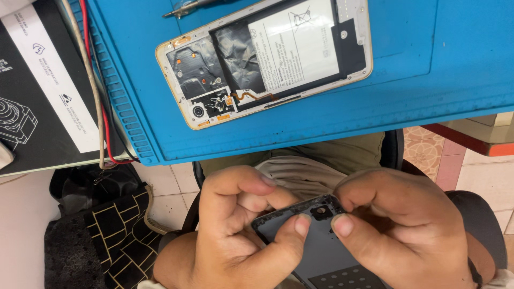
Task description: The person repairs a disassembled smartphone on a blue repair mat. They use a blue electric screwdriver on the phone body, handle the back cover and a camera lens ring, apply adhesive from a tube onto a small ring part, press the ring onto the cover, and pry at the phone internals with a spudger.
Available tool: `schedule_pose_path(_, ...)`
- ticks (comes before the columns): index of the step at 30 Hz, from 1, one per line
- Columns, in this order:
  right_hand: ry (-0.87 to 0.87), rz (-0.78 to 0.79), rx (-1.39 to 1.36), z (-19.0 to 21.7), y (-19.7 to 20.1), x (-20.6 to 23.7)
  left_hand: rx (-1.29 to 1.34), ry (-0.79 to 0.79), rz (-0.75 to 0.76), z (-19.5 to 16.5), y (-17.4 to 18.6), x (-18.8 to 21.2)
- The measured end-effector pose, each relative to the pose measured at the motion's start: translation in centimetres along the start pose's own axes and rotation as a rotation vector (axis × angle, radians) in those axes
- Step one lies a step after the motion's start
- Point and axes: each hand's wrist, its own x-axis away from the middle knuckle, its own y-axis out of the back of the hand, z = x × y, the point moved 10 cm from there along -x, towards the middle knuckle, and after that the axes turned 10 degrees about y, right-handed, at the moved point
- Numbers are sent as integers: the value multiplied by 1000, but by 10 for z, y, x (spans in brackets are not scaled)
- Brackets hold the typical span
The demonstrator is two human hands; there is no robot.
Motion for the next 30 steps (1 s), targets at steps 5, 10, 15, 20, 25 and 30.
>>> schedule_pose_path(5,-52,-22,-7,-9,1,2,-12,12,19,4,-1,0)
schedule_pose_path(10,-117,-17,47,-17,1,3,-50,-11,31,4,1,-2)
schedule_pose_path(15,-42,31,43,-10,-6,-4,-60,-10,1,2,5,-4)
schedule_pose_path(20,-44,128,-265,-10,-17,-7,-68,58,-38,2,7,-7)
schedule_pose_path(25,-119,97,-312,-24,-13,-5,-14,118,4,3,5,-12)
schedule_pose_path(30,-71,78,-286,-22,-6,-5,23,213,19,12,7,-15)
